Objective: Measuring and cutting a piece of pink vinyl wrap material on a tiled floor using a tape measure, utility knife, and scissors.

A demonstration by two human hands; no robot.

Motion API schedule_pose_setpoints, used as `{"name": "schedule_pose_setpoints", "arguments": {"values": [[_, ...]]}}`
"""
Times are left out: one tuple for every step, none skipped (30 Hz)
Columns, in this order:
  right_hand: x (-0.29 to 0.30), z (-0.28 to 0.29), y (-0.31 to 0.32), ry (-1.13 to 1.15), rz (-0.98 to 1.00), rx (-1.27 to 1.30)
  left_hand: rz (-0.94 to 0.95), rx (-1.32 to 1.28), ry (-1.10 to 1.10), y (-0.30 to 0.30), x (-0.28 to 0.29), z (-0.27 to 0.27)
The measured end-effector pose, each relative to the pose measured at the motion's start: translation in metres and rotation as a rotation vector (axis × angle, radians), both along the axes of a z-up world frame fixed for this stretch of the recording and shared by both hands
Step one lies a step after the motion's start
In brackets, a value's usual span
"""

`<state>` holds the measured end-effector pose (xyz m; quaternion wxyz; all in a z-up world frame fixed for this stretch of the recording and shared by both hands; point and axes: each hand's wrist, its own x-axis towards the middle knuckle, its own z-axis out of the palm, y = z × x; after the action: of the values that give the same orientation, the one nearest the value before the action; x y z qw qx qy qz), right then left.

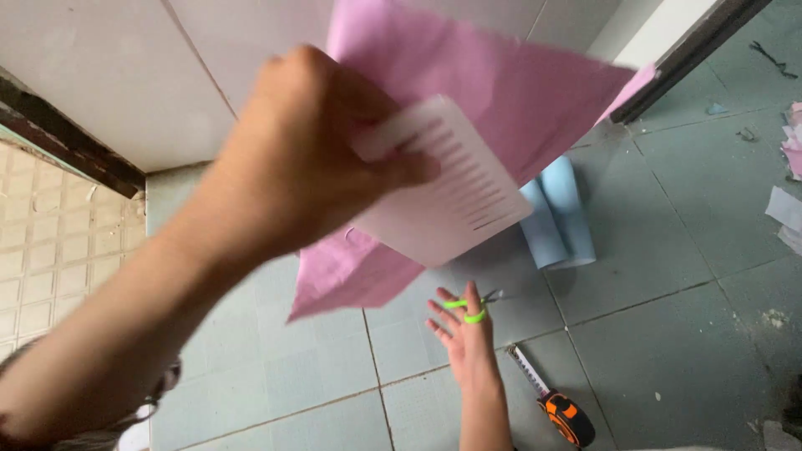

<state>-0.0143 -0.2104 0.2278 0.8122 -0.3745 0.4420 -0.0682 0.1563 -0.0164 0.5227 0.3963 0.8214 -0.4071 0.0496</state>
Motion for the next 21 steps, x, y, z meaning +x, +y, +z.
{"name": "schedule_pose_setpoints", "arguments": {"values": [[-0.003, -0.005, 0.008, -0.023, -0.012, 0.13, -0.031, -0.05, 0.052, 0.005, 0.009, 0.013], [0.0, -0.009, 0.009, -0.03, -0.009, 0.133, -0.029, -0.047, 0.044, 0.01, 0.014, 0.013], [-0.002, -0.012, 0.012, -0.129, -0.038, 0.26, 0.051, -0.133, 0.182, 0.015, 0.017, 0.013], [-0.004, -0.016, 0.015, -0.227, -0.066, 0.388, 0.132, -0.217, 0.321, 0.02, 0.02, 0.012], [-0.006, -0.022, 0.008, -0.226, -0.067, 0.389, 0.132, -0.216, 0.322, 0.026, 0.021, -0.006], [-0.008, -0.028, 0.002, -0.412, -0.043, 0.455, 0.294, -0.304, 0.575, 0.033, 0.022, -0.024], [-0.009, -0.034, -0.002, -0.597, -0.01, 0.523, 0.467, -0.396, 0.823, 0.045, 0.023, -0.041], [-0.006, -0.034, -0.011, -0.596, -0.002, 0.527, 0.474, -0.398, 0.82, 0.056, 0.018, -0.069], [-0.004, -0.033, -0.02, -0.413, -0.014, 0.392, 0.594, -0.479, 1.029, 0.068, 0.014, -0.097], [-0.001, -0.033, -0.028, -0.229, -0.022, 0.256, 0.715, -0.561, 1.237, 0.08, 0.009, -0.125], [0.001, -0.045, -0.04, -0.23, -0.014, 0.259, 0.722, -0.566, 1.233, 0.092, -0.002, -0.157], [0.003, -0.058, -0.05, -0.268, 0.054, 0.133, 0.734, -0.613, 1.279, 0.104, -0.013, -0.19], [0.005, -0.071, -0.062, -0.304, 0.126, 0.006, 0.749, -0.665, 1.327, 0.116, -0.024, -0.224], [0.017, -0.077, -0.069, -0.303, 0.138, 0.007, 0.758, -0.674, 1.325, 0.123, -0.035, -0.241], [0.027, -0.083, -0.078, -0.217, 0.103, -0.111, 0.845, -0.606, 1.367, 0.128, -0.048, -0.258], [0.036, -0.09, -0.086, -0.132, 0.068, -0.23, 0.932, -0.535, 1.408, 0.133, -0.063, -0.276], [0.05, -0.076, -0.085, -0.124, 0.084, -0.228, 0.948, -0.542, 1.414, 0.144, -0.079, -0.293], [0.065, -0.063, -0.084, 0.014, 0.185, -0.421, 1.017, -0.488, 1.4, 0.155, -0.096, -0.309], [0.078, -0.049, -0.084, 0.155, 0.284, -0.615, 1.08, -0.429, 1.387, 0.164, -0.113, -0.325], [0.089, -0.06, -0.094, 0.162, 0.297, -0.614, 1.093, -0.431, 1.395, 0.178, -0.124, -0.344], [0.1, -0.072, -0.103, 0.173, 0.355, -0.721, 1.061, -0.393, 1.428, 0.193, -0.135, -0.363]]}}
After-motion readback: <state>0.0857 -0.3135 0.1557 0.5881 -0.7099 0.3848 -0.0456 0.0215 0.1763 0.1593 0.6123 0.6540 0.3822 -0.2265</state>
